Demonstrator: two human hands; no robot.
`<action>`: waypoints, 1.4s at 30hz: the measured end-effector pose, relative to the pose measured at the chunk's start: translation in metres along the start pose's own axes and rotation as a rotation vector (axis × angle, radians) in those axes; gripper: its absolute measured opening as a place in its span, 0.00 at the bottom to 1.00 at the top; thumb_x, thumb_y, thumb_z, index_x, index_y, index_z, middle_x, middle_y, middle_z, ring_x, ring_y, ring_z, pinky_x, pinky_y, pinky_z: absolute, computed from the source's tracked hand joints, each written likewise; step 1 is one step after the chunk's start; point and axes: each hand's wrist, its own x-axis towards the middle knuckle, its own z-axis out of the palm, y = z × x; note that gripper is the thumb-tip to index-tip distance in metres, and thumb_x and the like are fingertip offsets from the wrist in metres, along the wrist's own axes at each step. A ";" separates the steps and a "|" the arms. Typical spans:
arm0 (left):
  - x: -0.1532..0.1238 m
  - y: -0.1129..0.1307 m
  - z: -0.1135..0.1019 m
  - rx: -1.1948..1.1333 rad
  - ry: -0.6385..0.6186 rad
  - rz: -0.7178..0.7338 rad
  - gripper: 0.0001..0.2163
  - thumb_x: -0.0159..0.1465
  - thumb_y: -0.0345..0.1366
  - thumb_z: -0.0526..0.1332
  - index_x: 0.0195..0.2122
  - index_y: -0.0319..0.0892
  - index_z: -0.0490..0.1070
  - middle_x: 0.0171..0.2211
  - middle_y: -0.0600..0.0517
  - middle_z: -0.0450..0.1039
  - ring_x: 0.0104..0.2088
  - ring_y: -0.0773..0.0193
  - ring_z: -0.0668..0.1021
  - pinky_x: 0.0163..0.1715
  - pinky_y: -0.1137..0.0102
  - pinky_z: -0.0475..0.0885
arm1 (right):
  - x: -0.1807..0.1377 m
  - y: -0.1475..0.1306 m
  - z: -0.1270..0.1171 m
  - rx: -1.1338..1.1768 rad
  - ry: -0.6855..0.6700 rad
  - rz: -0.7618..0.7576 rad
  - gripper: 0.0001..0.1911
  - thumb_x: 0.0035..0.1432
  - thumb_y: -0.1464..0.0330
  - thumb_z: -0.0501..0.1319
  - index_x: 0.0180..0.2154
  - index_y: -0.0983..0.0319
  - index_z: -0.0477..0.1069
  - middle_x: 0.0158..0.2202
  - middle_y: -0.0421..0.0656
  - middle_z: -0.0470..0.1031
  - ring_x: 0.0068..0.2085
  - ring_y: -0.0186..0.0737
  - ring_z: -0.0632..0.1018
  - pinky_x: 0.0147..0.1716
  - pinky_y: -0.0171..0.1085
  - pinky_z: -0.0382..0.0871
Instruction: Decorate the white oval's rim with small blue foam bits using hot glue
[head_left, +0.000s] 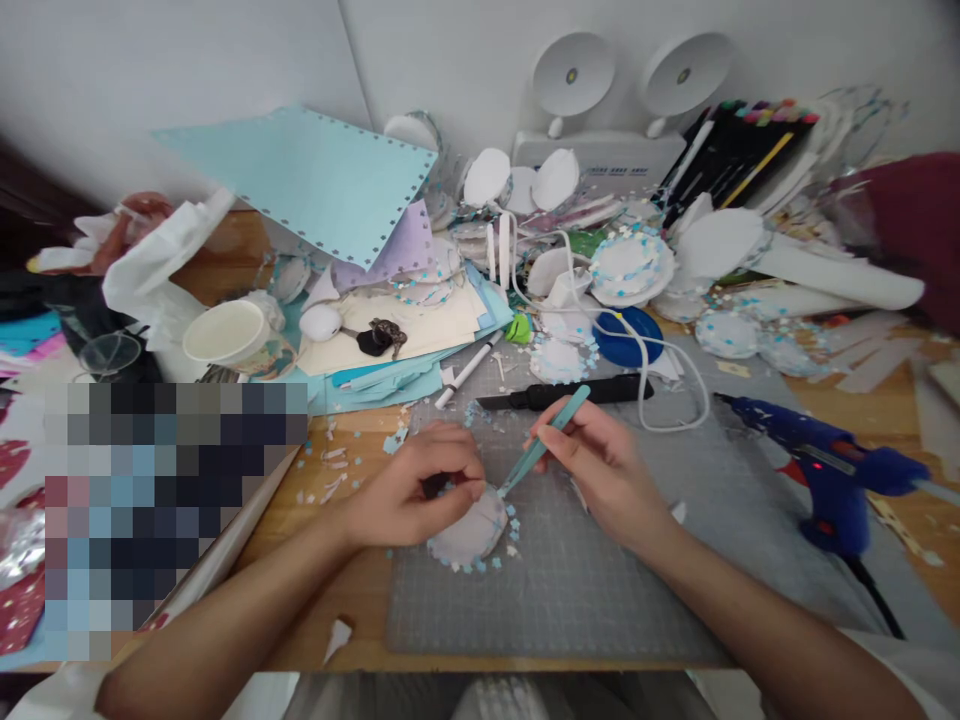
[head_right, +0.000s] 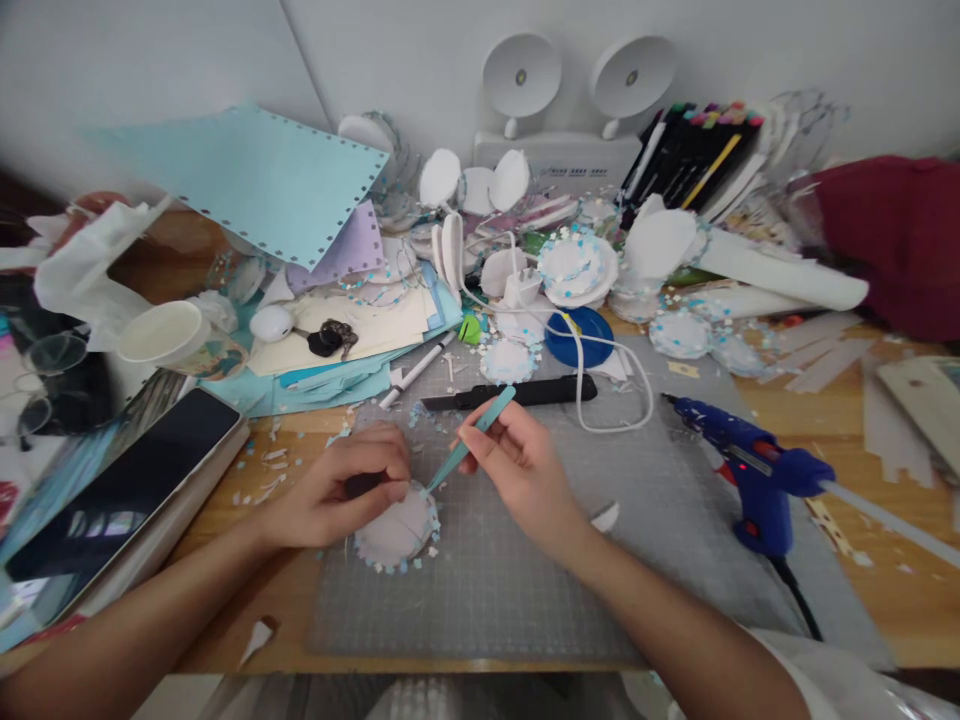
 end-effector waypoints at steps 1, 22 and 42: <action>0.000 0.000 0.001 0.003 0.006 0.004 0.09 0.63 0.31 0.55 0.25 0.38 0.67 0.24 0.51 0.66 0.29 0.66 0.69 0.35 0.70 0.63 | 0.000 0.000 0.000 0.001 -0.001 0.003 0.08 0.57 0.63 0.62 0.33 0.61 0.68 0.28 0.38 0.70 0.27 0.31 0.73 0.28 0.32 0.69; -0.001 -0.007 0.006 0.020 0.076 0.035 0.11 0.62 0.32 0.60 0.22 0.38 0.68 0.22 0.52 0.68 0.27 0.68 0.70 0.32 0.70 0.64 | 0.005 0.000 -0.011 0.056 0.163 -0.074 0.07 0.55 0.63 0.63 0.33 0.60 0.71 0.30 0.38 0.71 0.29 0.30 0.73 0.28 0.31 0.67; -0.003 0.007 -0.001 0.292 0.024 0.068 0.09 0.67 0.34 0.54 0.40 0.39 0.73 0.34 0.46 0.73 0.38 0.62 0.73 0.41 0.67 0.66 | 0.012 -0.011 -0.010 0.297 0.170 -0.188 0.06 0.56 0.65 0.62 0.31 0.60 0.71 0.30 0.39 0.69 0.30 0.31 0.70 0.27 0.30 0.67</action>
